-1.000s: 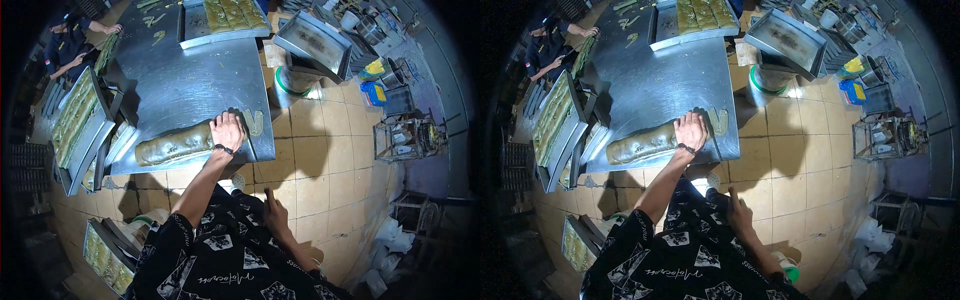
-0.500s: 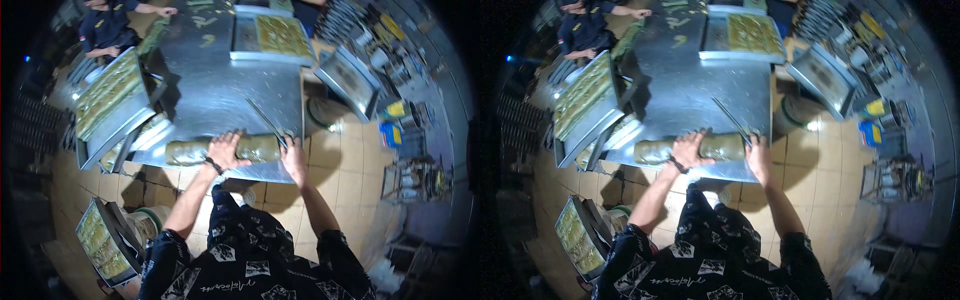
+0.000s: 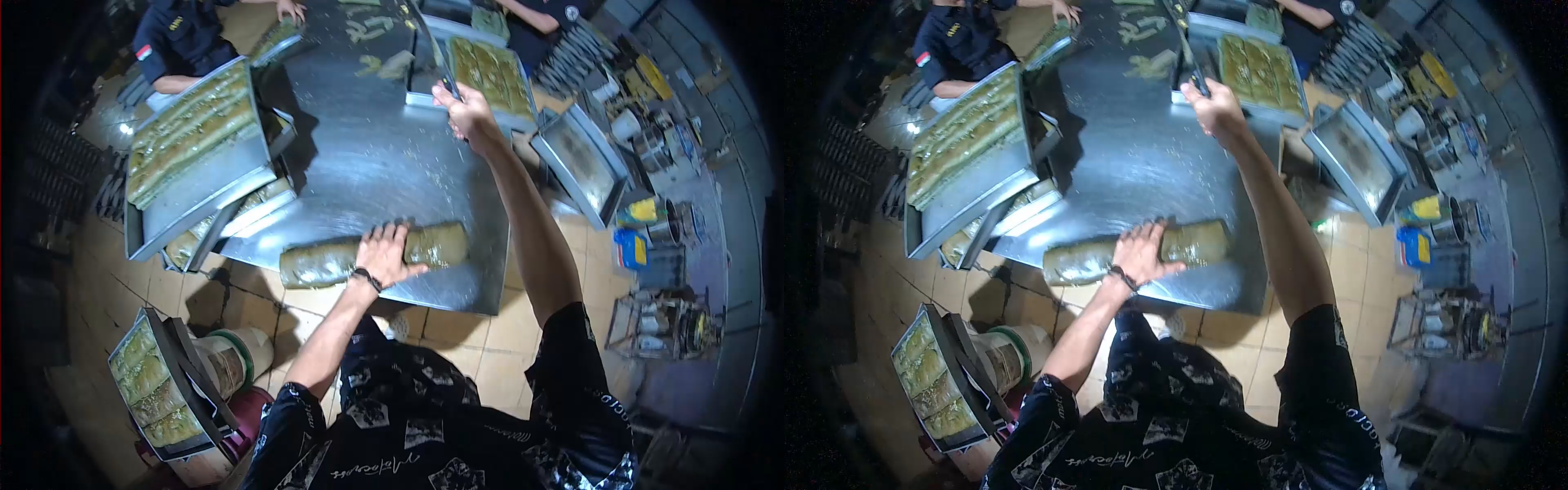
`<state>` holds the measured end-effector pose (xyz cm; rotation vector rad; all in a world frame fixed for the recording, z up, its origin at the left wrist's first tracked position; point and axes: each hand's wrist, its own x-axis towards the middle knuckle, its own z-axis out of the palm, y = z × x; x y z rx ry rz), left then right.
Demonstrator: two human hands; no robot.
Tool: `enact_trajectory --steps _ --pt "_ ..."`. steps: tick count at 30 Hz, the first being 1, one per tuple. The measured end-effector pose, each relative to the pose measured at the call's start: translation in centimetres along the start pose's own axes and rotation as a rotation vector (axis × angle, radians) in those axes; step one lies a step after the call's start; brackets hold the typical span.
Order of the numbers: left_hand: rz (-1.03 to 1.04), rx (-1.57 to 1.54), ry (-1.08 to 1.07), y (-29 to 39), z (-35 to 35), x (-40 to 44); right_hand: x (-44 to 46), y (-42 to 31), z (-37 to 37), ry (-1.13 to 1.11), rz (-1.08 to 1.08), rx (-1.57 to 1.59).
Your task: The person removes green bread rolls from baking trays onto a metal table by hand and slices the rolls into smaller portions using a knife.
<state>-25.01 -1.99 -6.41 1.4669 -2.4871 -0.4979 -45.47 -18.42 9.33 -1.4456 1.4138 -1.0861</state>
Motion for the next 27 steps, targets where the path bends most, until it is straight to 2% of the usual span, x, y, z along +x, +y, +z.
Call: enact_trajectory --steps 1,2,4,7,9,12,14,15,23,26,27 --pt "-0.011 -0.002 -0.007 0.3 -0.4 0.5 -1.2 -0.1 -0.5 -0.016 -0.001 -0.067" --pt "-0.007 0.001 -0.017 0.3 -0.2 0.8 -2.2 2.9 -0.6 0.128 -0.232 -0.364" --pt "-0.012 -0.009 0.04 0.8 -0.3 0.7 -8.9 3.4 -0.7 0.212 -0.154 -0.565" --pt "-0.059 -0.017 0.164 1.5 1.6 1.5 -19.3 7.5 -0.5 0.167 -0.091 -0.514" --pt "-0.085 -0.014 0.247 2.9 2.4 2.2 -25.7 9.5 0.8 0.191 -0.041 -0.588" --pt "-0.116 0.066 0.336 3.7 4.1 2.8 -32.2 11.8 4.1 0.282 -0.097 -0.618" --pt "-0.132 0.11 0.388 4.3 4.1 2.7 -34.3 13.0 6.0 0.293 -0.061 -0.548" --pt "-0.139 0.114 0.375 4.3 4.3 2.6 -34.9 13.8 6.9 0.345 -0.196 -0.611" --pt "-0.122 0.123 0.369 4.2 4.5 2.5 -34.3 11.9 8.8 0.234 0.094 -0.895" --pt "-0.119 0.136 0.361 4.4 4.5 2.5 -36.4 13.2 9.0 0.301 0.01 -1.023" --pt "-0.115 0.147 0.363 4.3 4.4 2.6 -37.2 14.6 9.1 0.34 -0.057 -0.937"
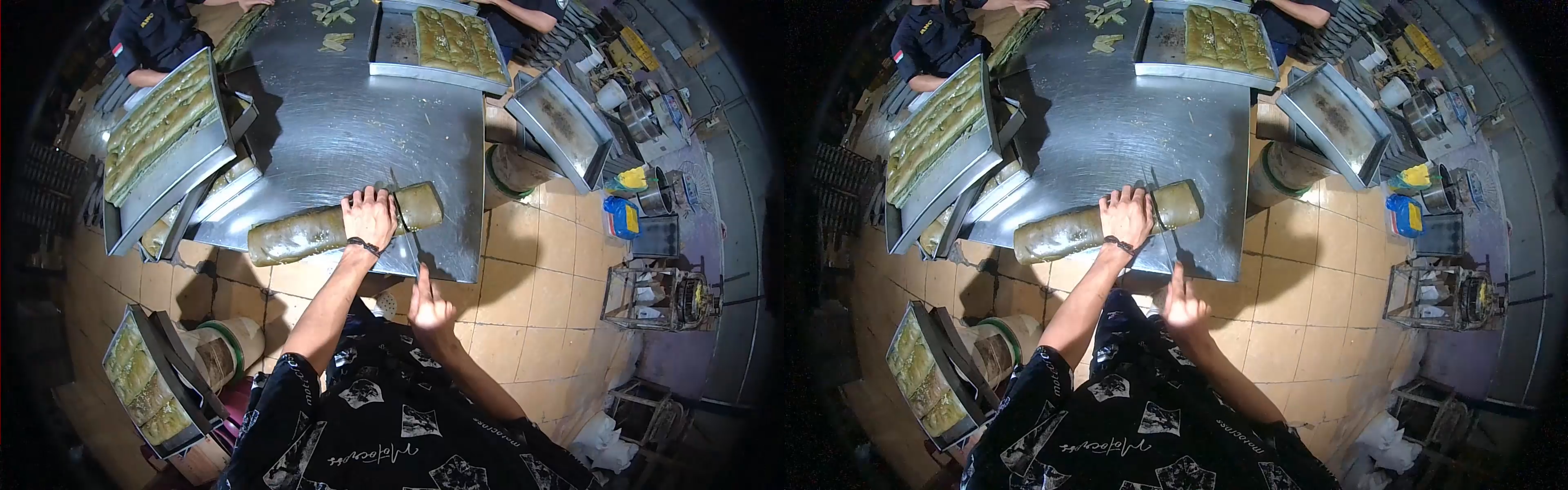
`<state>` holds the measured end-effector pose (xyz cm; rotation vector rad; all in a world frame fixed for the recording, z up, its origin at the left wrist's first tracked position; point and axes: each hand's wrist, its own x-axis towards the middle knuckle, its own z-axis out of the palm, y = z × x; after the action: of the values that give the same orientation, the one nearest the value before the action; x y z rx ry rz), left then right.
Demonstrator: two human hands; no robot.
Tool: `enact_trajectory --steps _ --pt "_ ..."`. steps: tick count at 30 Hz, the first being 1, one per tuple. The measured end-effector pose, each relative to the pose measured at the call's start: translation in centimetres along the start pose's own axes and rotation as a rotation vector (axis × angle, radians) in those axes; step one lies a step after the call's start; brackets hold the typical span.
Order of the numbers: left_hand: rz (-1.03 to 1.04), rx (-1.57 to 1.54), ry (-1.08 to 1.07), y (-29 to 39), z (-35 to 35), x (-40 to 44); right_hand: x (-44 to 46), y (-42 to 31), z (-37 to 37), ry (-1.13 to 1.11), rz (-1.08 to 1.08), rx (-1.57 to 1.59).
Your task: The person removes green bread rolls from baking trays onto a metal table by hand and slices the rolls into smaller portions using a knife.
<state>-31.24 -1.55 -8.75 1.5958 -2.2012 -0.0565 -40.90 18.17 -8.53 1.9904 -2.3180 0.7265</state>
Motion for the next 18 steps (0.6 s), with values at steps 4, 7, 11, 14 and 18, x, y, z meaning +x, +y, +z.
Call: enact_trajectory --steps 4,7,11,14,18 --pt "0.021 -0.037 -0.005 -0.1 0.3 -0.1 0.8 0.6 0.7 0.049 -0.051 0.139" --pt "0.015 -0.054 -0.017 -0.5 0.8 -0.5 5.0 -0.4 -0.8 -0.146 -0.013 0.057" --pt "0.001 -0.015 0.01 -0.4 1.2 -0.2 -1.8 1.9 -0.7 -0.065 -0.087 0.074" --pt "0.035 -0.009 0.023 -0.4 1.1 -0.3 -1.2 1.8 1.7 0.118 -0.217 0.003" --pt "0.026 0.003 0.0 -0.6 1.2 -0.2 3.2 -0.6 1.4 -0.305 0.157 -0.085"
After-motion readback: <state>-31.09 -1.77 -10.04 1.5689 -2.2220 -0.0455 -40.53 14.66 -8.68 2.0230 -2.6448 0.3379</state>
